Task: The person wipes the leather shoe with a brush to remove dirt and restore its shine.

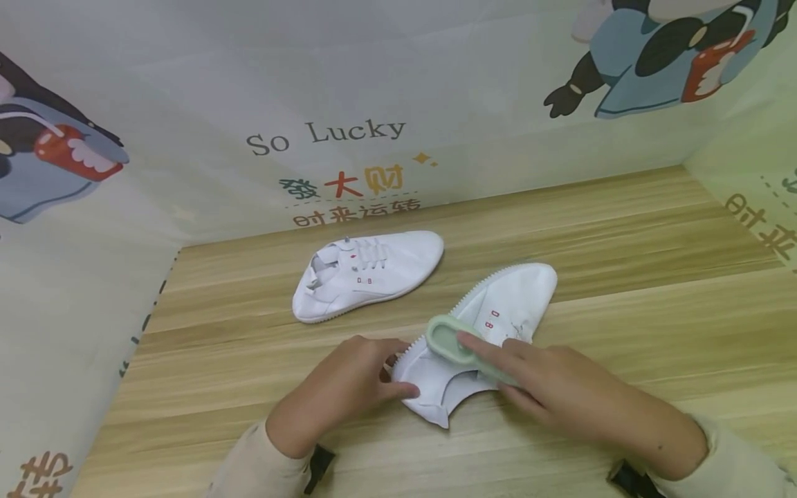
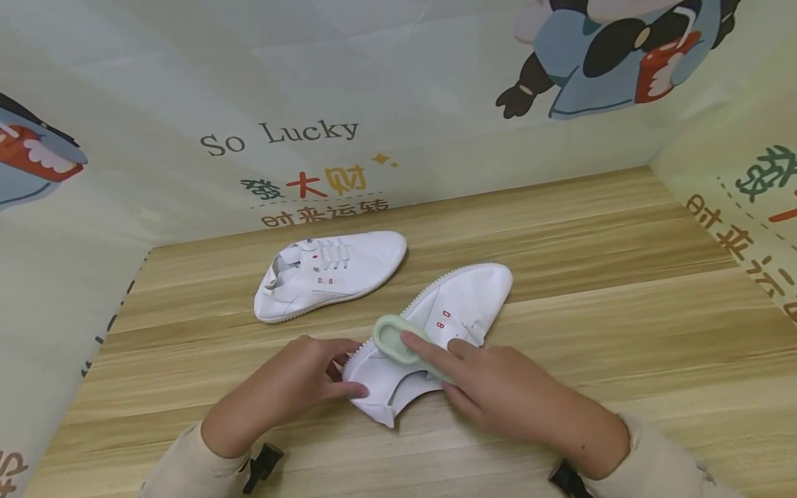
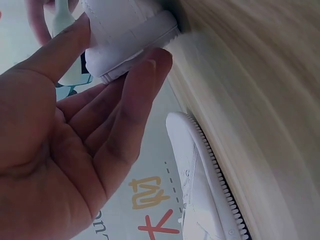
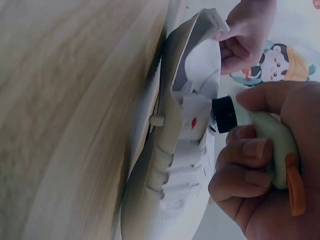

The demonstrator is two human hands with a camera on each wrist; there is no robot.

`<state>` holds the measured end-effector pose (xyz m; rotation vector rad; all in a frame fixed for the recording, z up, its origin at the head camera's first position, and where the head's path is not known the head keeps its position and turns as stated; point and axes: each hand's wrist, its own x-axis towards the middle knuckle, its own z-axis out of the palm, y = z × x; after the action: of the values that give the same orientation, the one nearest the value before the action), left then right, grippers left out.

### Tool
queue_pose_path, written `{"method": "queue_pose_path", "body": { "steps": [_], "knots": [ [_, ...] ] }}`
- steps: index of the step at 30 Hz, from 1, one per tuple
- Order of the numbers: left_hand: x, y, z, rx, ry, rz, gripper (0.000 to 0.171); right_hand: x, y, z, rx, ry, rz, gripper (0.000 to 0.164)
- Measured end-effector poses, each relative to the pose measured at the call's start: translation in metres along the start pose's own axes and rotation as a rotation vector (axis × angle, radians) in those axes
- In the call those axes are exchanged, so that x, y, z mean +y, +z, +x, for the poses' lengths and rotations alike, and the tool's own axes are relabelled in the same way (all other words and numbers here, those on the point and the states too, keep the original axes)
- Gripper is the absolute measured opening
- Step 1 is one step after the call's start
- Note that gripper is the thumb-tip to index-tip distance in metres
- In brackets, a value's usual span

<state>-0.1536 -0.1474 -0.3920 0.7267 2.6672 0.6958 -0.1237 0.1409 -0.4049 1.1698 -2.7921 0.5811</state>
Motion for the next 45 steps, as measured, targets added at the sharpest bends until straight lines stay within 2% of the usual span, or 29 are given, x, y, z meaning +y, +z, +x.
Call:
{"method": "queue_pose_path", "body": {
  "steps": [6, 10, 14, 19, 22, 25, 31, 37, 41, 45],
  "knots": [
    [-0.002, 0.001, 0.000, -0.007, 0.011, 0.005, 0.037, -0.003, 0.003, -0.001, -0.026, -0.082, 0.040, 0.073],
    [-0.003, 0.001, 0.000, -0.007, 0.018, 0.010, 0.036, -0.005, 0.002, -0.001, -0.045, -0.094, 0.059, 0.074],
    [-0.005, 0.001, -0.001, -0.006, 0.002, 0.028, 0.035, -0.002, -0.004, -0.001, -0.048, -0.003, 0.038, 0.073],
    [-0.005, 0.001, -0.002, 0.013, -0.022, 0.093, 0.036, 0.006, -0.010, 0.001, 0.011, 0.136, -0.040, 0.075],
    [-0.005, 0.001, -0.002, 0.028, -0.020, 0.125, 0.036, 0.009, -0.012, 0.001, 0.041, 0.179, -0.048, 0.075],
    [-0.005, 0.000, -0.002, 0.034, -0.016, 0.140, 0.037, 0.008, -0.012, 0.001, 0.035, 0.191, -0.020, 0.075],
    [-0.004, 0.000, -0.001, 0.024, -0.013, 0.137, 0.038, 0.000, -0.008, -0.001, -0.061, 0.099, 0.046, 0.071],
    [-0.003, 0.000, -0.001, 0.023, -0.015, 0.133, 0.039, -0.008, -0.004, -0.003, -0.118, 0.022, 0.089, 0.071],
    [-0.004, 0.001, -0.001, 0.026, -0.020, 0.141, 0.040, -0.010, -0.003, -0.004, -0.128, -0.004, 0.089, 0.072],
    [-0.004, 0.000, -0.001, 0.028, -0.017, 0.146, 0.038, -0.009, -0.003, -0.004, -0.101, -0.007, 0.072, 0.072]
  ]
}}
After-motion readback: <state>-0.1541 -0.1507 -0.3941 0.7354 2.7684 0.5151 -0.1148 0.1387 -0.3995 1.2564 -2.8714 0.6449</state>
